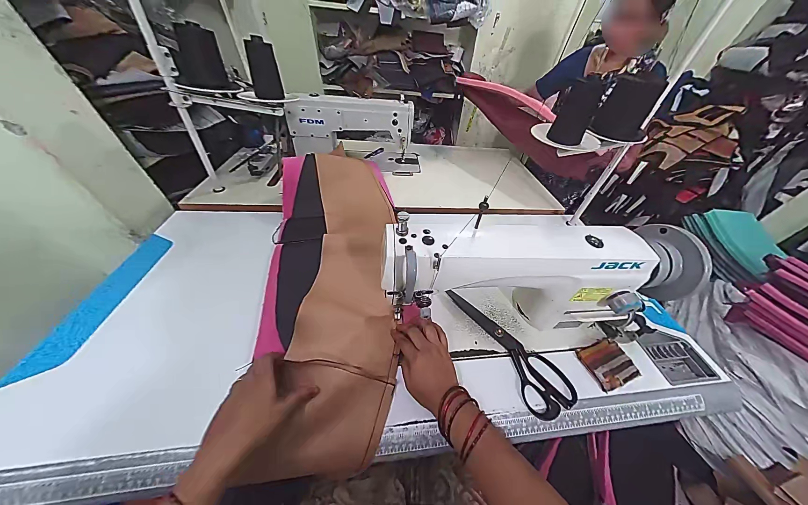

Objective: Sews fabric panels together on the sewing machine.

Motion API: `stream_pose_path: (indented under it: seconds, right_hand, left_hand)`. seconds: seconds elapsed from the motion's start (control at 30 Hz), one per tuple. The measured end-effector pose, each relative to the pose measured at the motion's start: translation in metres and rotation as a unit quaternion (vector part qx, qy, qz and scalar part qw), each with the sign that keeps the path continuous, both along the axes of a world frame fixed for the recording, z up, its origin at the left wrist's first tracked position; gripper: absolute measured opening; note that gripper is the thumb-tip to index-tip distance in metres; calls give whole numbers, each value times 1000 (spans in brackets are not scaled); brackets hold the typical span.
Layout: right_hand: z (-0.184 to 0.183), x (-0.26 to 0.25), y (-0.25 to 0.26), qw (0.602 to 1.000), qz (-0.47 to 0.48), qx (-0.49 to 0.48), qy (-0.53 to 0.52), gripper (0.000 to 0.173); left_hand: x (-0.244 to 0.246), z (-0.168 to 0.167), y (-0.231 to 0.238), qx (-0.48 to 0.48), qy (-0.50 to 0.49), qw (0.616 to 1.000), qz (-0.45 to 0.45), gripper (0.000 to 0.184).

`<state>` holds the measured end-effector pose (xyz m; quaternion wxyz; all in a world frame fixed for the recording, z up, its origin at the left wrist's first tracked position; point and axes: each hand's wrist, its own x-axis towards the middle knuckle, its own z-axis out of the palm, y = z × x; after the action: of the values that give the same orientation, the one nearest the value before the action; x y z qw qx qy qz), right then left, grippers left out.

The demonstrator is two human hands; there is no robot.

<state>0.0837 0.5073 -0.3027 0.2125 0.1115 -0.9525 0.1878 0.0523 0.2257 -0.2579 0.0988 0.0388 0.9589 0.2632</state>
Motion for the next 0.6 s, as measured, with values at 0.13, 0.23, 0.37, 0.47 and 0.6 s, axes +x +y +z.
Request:
stream_pose_path:
  seconds: [0.13, 0.23, 0.37, 0.47, 0.6]
  right_hand:
    - [1, 1, -1, 1000, 2, -2, -14, 36]
    - [-1, 1, -1, 1000, 0, 0, 4, 35]
    - [-3, 1, -4, 999, -9, 29, 10, 40]
    - [-2, -3, -9, 999, -27, 41, 19, 41]
    - [-2, -6, -14, 998, -53, 28, 23, 39]
  left_hand:
    - [21, -5, 16, -32, 25, 999, 31, 63]
    - [27, -13, 15, 38, 135, 988, 59, 38]
    - [-5, 9, 12, -4, 227, 972, 55, 26]
    - [-58, 34, 18, -57, 319, 946, 6, 27]
    - [-127, 49, 31, -82, 247, 964, -54, 26]
